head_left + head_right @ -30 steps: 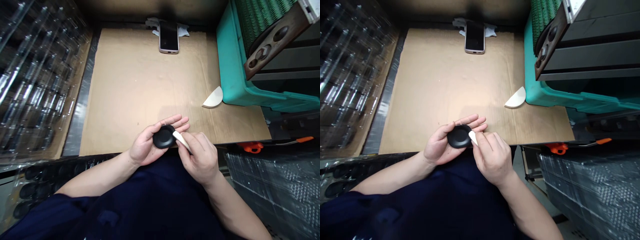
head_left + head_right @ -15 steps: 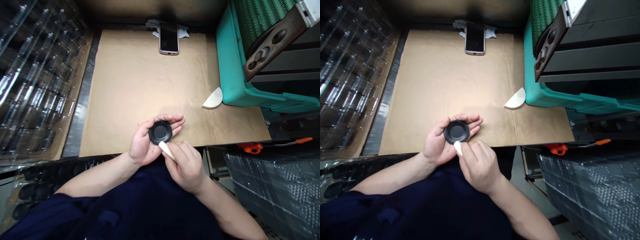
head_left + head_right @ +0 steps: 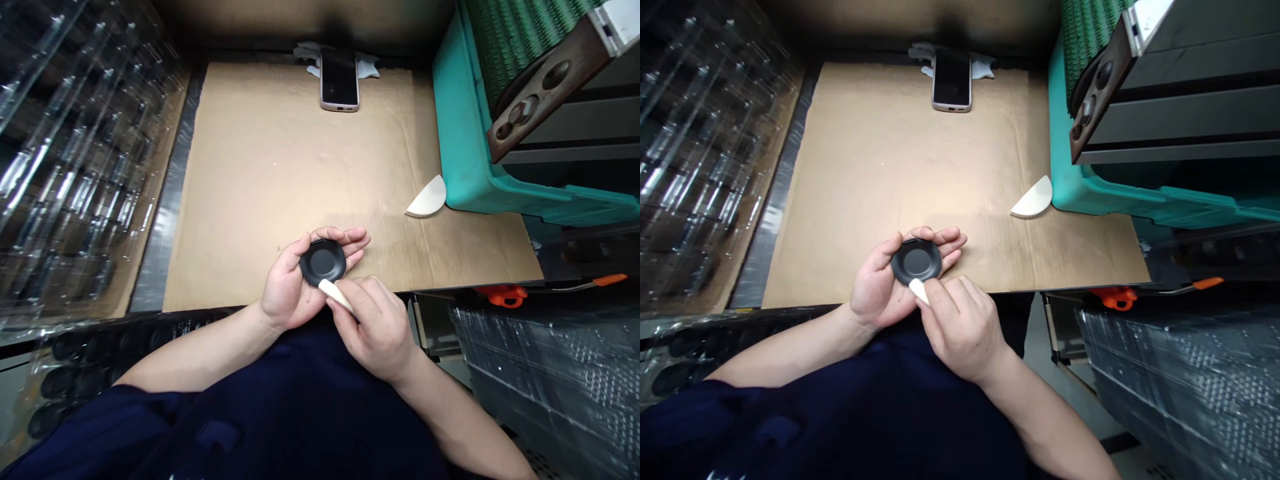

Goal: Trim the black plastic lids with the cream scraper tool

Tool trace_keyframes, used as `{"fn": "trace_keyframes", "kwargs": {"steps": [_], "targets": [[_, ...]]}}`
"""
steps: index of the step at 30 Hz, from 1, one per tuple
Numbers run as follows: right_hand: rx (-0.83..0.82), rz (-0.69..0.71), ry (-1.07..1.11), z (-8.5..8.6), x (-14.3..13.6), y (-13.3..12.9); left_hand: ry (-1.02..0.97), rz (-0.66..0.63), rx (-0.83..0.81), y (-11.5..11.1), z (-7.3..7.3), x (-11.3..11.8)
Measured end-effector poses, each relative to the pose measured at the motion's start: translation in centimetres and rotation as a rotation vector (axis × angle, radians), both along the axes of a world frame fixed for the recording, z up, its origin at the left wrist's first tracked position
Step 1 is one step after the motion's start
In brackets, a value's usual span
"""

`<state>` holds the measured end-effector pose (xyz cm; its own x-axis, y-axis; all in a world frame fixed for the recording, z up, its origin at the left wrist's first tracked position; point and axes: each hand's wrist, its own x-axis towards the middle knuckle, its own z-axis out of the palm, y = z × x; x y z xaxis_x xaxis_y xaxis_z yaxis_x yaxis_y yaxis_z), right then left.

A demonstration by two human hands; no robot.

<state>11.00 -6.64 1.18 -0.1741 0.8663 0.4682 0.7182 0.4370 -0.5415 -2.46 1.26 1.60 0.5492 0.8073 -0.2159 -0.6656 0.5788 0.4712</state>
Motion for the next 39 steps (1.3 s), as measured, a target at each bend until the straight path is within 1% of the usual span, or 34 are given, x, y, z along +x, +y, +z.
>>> {"fn": "trace_keyframes", "kwargs": {"steps": [3, 9, 12, 14, 18, 24, 27, 29, 33, 34, 39], "targets": [[-0.002, -0.044, -0.008, 0.1, 0.1, 0.1, -0.016, -0.01, 0.016, 0.0, -0.2, 0.0], [-0.006, 0.036, -0.065, 0.4, -0.3, 0.2, 0.006, -0.056, 0.064, -0.1, -0.6, -0.1], [-0.012, 0.01, -0.06, 0.6, -0.2, 0.4, 0.007, -0.072, 0.077, -0.1, -0.6, -0.1], [0.015, 0.001, -0.06, 0.7, -0.3, 0.4, 0.009, -0.089, 0.086, -0.2, -0.5, -0.1], [0.058, 0.048, -0.041, 0.8, -0.6, 0.7, 0.028, -0.102, 0.103, -0.2, -0.3, -0.2], [0.086, -0.029, 0.014, 1.1, -1.1, 1.4, 0.052, -0.136, 0.166, -0.4, -0.2, -0.2], [0.115, 0.018, 0.002, 1.1, -1.3, 1.4, 0.08, -0.12, 0.176, -0.6, -0.3, -0.3], [0.102, 0.028, 0.0, 1.1, -1.2, 1.5, 0.08, -0.121, 0.183, -0.6, -0.3, -0.3], [0.076, -0.064, 0.066, 1.1, -0.9, 1.7, 0.076, -0.148, 0.199, -0.7, -0.3, -0.3], [0.077, -0.065, 0.072, 1.2, -0.9, 1.7, 0.079, -0.149, 0.202, -0.7, -0.3, -0.3], [0.073, 0.004, 0.044, 1.2, -0.9, 1.6, 0.071, -0.159, 0.218, -0.8, -0.5, -0.4]]}}
